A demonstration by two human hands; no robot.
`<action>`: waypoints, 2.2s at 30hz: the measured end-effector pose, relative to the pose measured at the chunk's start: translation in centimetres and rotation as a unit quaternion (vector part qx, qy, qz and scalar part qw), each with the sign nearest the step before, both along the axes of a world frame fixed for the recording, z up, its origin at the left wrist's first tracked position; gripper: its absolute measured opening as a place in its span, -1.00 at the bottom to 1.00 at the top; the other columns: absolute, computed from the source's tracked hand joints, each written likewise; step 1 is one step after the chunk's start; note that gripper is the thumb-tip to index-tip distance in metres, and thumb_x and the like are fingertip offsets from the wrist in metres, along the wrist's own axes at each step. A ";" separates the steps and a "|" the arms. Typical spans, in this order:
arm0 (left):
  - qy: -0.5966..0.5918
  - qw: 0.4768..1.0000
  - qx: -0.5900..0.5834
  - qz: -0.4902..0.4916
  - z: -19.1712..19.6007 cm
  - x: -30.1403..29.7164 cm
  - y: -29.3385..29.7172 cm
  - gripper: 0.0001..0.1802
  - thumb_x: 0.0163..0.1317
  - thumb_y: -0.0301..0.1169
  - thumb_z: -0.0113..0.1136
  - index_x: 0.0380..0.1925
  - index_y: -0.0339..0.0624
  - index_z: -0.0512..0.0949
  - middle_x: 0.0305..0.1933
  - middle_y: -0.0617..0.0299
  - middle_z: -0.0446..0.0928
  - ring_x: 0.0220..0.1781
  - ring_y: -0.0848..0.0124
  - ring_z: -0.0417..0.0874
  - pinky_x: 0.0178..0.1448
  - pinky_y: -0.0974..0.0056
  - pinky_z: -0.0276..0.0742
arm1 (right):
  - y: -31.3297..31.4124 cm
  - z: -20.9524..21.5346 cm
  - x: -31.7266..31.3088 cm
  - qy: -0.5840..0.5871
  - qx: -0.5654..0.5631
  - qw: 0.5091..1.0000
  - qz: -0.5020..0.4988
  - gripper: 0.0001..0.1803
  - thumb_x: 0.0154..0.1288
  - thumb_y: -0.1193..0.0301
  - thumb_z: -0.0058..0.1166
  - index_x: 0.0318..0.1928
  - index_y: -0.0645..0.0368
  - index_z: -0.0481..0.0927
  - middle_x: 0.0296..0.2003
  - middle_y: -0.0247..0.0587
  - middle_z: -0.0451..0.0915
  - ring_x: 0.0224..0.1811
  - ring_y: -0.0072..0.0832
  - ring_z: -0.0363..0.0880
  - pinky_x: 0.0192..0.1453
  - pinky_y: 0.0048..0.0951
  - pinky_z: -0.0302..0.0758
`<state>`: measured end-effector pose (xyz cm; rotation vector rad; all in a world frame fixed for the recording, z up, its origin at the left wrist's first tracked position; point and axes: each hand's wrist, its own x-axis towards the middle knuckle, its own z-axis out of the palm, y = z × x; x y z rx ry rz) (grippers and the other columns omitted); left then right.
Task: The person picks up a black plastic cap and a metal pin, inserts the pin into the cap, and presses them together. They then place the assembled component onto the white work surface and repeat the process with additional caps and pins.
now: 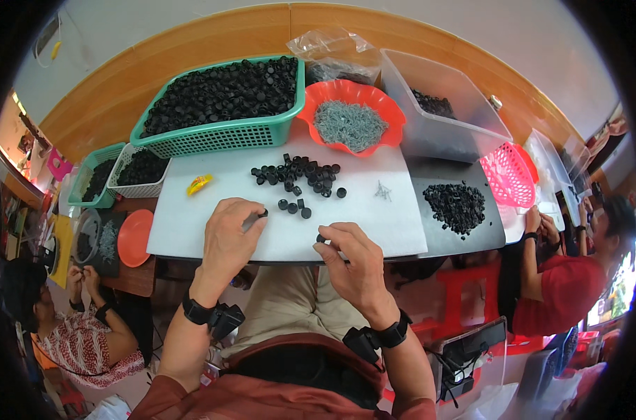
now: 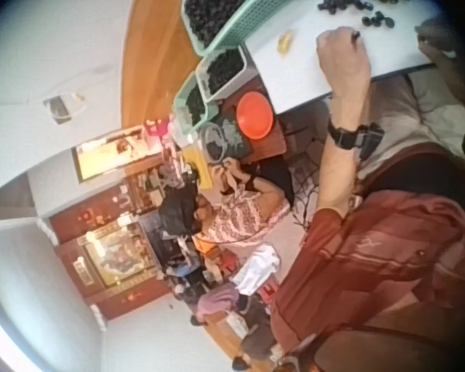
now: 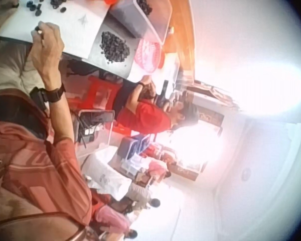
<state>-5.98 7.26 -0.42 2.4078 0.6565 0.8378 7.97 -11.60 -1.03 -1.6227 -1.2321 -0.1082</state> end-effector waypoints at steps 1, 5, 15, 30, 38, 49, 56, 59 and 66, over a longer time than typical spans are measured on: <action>0.001 1.000 -0.002 -0.001 0.0 -0.2 0.0 -0.83 0.15 -0.49 0.36 -0.24 -0.23 0.70 -0.12 0.08 0.73 0.07 0.09 0.65 0.16 0.10 0.56 | 0.0 0.0 0.0 0.001 -0.002 1.000 -0.001 -0.71 0.20 0.63 0.35 -0.04 0.27 0.69 -0.14 -0.02 0.69 -0.34 -0.30 0.70 -0.26 -0.39 0.62; -0.066 0.997 0.045 -0.005 0.4 -0.7 -0.4 -0.80 0.14 -0.51 0.39 -0.21 -0.27 0.69 -0.10 0.08 0.73 0.05 0.10 0.67 0.15 0.12 0.58 | 0.4 -0.2 -0.2 0.007 -0.002 1.000 0.004 -0.70 0.18 0.63 0.36 -0.05 0.27 0.66 -0.15 -0.04 0.69 -0.34 -0.32 0.70 -0.26 -0.39 0.62; -0.125 0.823 -0.506 -0.227 1.7 -1.1 -3.6 -0.77 0.41 -0.46 0.31 -0.03 -0.38 0.64 -0.15 0.17 0.71 -0.18 0.53 0.69 -0.04 0.40 0.63 | 1.0 1.2 -2.1 -0.092 0.035 0.994 0.037 -0.63 0.07 0.63 0.43 -0.08 0.18 0.64 -0.22 -0.16 0.69 -0.27 -0.28 0.69 -0.24 -0.33 0.64; -0.129 0.629 -0.717 -0.271 0.1 -0.8 -3.5 -0.82 0.34 -0.55 0.34 -0.08 -0.35 0.65 -0.15 0.12 0.72 -0.21 0.41 0.78 -0.05 0.34 0.78 | -1.0 2.3 -1.8 -0.062 -0.014 0.998 -0.003 -0.70 0.12 0.61 0.42 -0.12 0.14 0.67 -0.23 -0.15 0.64 -0.37 -0.36 0.65 -0.36 -0.41 0.59; -0.147 0.774 -0.564 -0.248 -1.1 0.7 -3.3 -0.82 0.32 -0.54 0.38 -0.10 -0.32 0.72 -0.24 0.23 0.73 -0.24 0.58 0.69 -0.09 0.45 0.63 | -2.2 1.1 9.0 -0.088 -0.203 0.941 -0.255 -0.81 0.27 0.48 0.26 -0.10 0.18 0.67 -0.23 -0.14 0.73 -0.28 -0.12 0.71 -0.17 -0.17 0.58; -0.090 0.819 -0.506 -0.257 -0.8 1.3 -3.6 -0.80 0.29 -0.56 0.41 -0.09 -0.33 0.72 -0.22 0.26 0.74 -0.21 0.61 0.69 -0.05 0.46 0.62 | 0.6 3.7 12.4 -0.158 -0.381 0.887 -0.207 -0.74 0.16 0.56 0.10 -0.11 0.30 0.65 -0.33 0.10 0.71 -0.16 0.07 0.69 0.00 0.00 0.56; -0.066 0.815 -0.509 -0.267 -0.8 1.4 -3.6 -0.80 0.29 -0.56 0.41 -0.10 -0.35 0.72 -0.22 0.25 0.74 -0.20 0.60 0.69 -0.05 0.45 0.63 | 1.9 5.0 12.4 -0.153 -0.439 0.864 -0.191 -0.71 0.07 0.55 0.12 -0.13 0.31 0.63 -0.23 0.26 0.69 -0.06 0.19 0.63 0.03 0.05 0.55; -0.072 0.811 -0.515 -0.270 -1.1 1.4 -3.5 -0.80 0.29 -0.56 0.41 -0.10 -0.35 0.71 -0.22 0.25 0.74 -0.21 0.60 0.69 -0.06 0.46 0.63 | 1.5 4.8 12.5 -0.087 -0.429 0.876 -0.203 -0.66 0.05 0.51 0.16 -0.11 0.32 0.65 -0.26 0.20 0.71 -0.08 0.13 0.67 0.04 -0.01 0.56; -0.084 0.812 -0.516 -0.258 -0.9 1.3 -3.5 -0.80 0.30 -0.56 0.40 -0.09 -0.34 0.71 -0.23 0.26 0.73 -0.23 0.62 0.68 -0.08 0.47 0.62 | -0.9 4.6 10.9 -0.030 -0.358 0.908 -0.217 -0.64 0.07 0.48 0.19 -0.09 0.32 0.73 -0.38 0.03 0.73 -0.27 -0.08 0.73 -0.07 -0.22 0.61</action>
